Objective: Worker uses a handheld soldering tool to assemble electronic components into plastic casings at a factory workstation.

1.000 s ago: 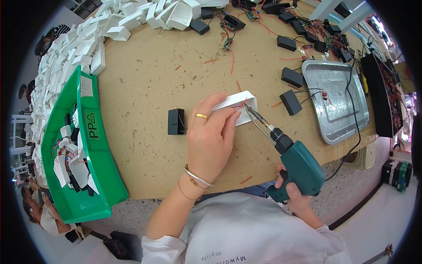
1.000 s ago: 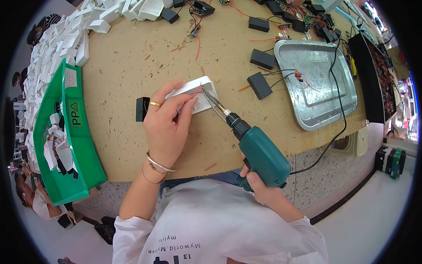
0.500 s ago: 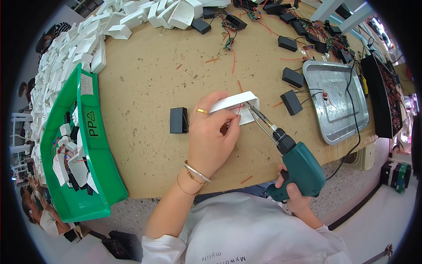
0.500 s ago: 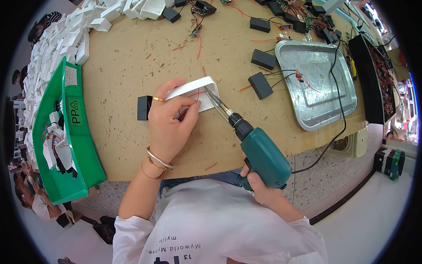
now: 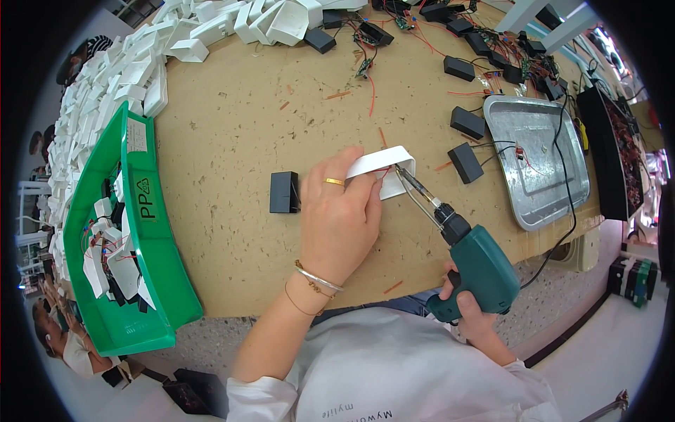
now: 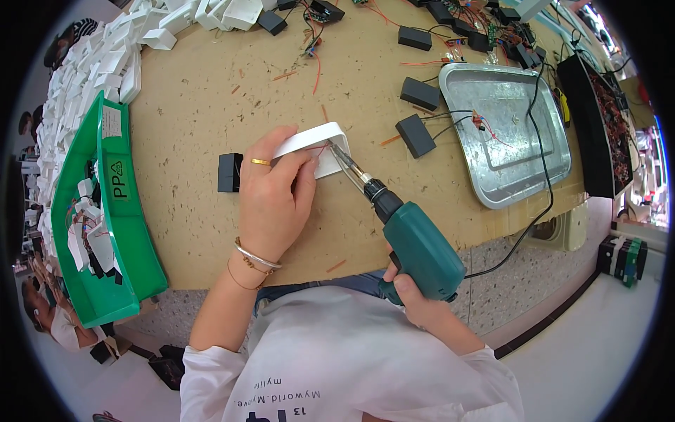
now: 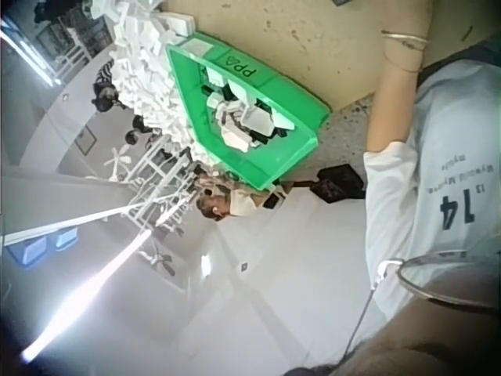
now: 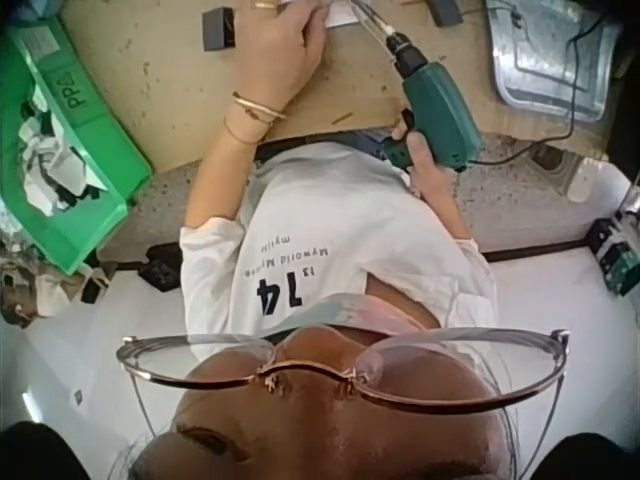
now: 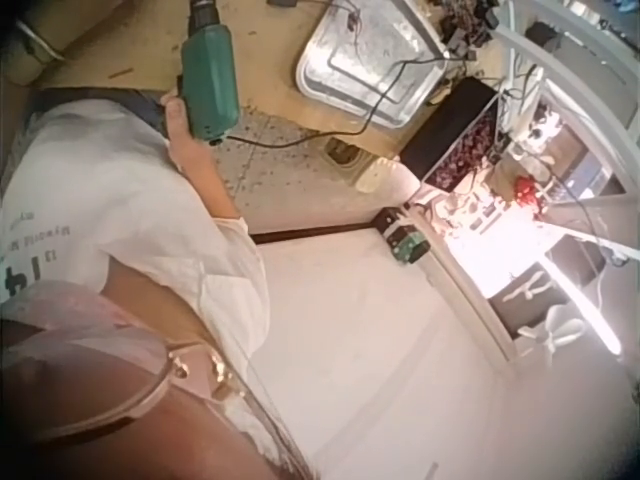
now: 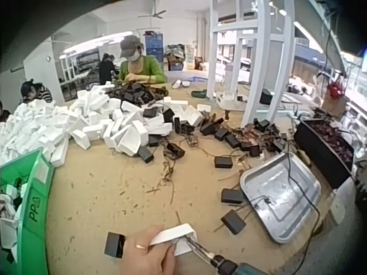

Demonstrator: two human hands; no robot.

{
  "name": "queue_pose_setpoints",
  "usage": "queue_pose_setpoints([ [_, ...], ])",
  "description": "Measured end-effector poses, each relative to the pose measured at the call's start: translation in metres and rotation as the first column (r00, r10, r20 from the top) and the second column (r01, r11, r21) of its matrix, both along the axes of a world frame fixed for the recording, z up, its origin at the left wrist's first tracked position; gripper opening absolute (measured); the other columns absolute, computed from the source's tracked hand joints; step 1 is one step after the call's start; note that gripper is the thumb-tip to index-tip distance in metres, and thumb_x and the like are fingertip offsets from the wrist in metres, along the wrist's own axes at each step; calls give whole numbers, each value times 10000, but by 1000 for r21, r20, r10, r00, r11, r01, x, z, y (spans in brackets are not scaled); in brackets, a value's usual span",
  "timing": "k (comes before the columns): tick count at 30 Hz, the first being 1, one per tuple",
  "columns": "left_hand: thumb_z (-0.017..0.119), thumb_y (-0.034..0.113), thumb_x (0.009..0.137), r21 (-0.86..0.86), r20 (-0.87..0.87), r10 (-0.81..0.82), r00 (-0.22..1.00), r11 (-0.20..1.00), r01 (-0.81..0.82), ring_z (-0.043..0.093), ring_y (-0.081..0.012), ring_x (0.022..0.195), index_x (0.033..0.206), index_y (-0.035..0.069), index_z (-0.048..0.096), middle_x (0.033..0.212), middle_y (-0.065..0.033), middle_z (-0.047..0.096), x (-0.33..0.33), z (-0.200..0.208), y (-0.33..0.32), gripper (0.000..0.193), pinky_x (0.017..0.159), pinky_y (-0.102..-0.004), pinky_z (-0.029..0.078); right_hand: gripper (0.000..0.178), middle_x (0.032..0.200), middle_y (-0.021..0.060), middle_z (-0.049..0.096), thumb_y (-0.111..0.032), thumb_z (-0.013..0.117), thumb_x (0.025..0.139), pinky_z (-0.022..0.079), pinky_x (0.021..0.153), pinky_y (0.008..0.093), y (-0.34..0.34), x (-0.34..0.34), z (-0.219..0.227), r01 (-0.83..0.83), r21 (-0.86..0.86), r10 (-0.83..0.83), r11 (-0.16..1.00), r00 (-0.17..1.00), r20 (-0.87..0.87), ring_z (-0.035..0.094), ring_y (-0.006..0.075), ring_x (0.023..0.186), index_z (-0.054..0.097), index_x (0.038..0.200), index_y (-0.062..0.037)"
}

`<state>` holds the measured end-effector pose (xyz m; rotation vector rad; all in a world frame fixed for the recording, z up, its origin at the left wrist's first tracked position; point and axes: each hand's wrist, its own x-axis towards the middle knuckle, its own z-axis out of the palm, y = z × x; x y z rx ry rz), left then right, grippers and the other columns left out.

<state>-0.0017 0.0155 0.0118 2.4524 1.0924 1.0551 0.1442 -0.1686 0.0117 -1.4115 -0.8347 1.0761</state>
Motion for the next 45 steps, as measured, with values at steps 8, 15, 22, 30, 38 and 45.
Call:
queue_pose_setpoints([
  [8, 629, 49, 744, -39, 44, -19, 999, 999, 21, 513, -308, 914, 874, 8, 627, 1071, -122, 538, -1, -1, 0, 136, 779, -386, 428, 546, 1043, 129, 565, -356, 604, 813, 447, 698, 314, 2, 0, 0, 14, -35, -12, 999, 999, 44, 551, 139, 661, 487, 1172, 39],
  [15, 629, 54, 744, -29, 44, -39, 998, 999, 40, 509, -317, 919, 841, 21, 609, 1085, -129, 531, -2, -2, 1, 105, 778, -393, 423, 558, 1052, 136, 570, -373, 600, 815, 445, 704, 315, 1, 0, 2, 16, -45, -13, 999, 998, 61, 551, 136, 661, 487, 1170, 41],
  [22, 617, 39, 742, -50, 41, -26, 999, 998, 28, 499, -321, 914, 830, 5, 590, 1100, -132, 522, -1, -1, 0, 98, 774, -394, 421, 556, 1050, 137, 577, -365, 595, 819, 444, 736, 319, 1, 0, 1, 13, -45, -10, 999, 998, 56, 554, 133, 673, 483, 1166, 55],
  [30, 612, 30, 741, -27, 26, -14, 1000, 1000, 15, 496, -317, 914, 871, -2, 591, 1094, -126, 519, 0, -2, 0, 135, 775, -392, 422, 562, 1052, 142, 577, -363, 598, 819, 443, 759, 326, 3, 0, 1, 8, -7, -8, 1000, 1000, 18, 559, 134, 679, 478, 1174, 55],
  [38, 607, 28, 749, 7, -3, -10, 1000, 1000, 10, 492, -313, 910, 910, -7, 583, 1085, -120, 515, 1, -2, 0, 167, 766, -391, 419, 560, 1057, 148, 574, -367, 603, 815, 443, 757, 328, 5, -1, 5, 14, -32, -13, 999, 1000, 20, 561, 135, 675, 483, 1177, 43],
  [45, 603, 29, 755, 1, -3, -10, 1000, 1000, 10, 488, -309, 901, 928, -7, 580, 1083, -116, 510, 2, -2, 1, 178, 763, -392, 417, 559, 1049, 145, 574, -370, 603, 815, 443, 749, 317, 8, 0, 4, 11, -54, -8, 998, 998, 54, 559, 131, 678, 484, 1180, 36],
])
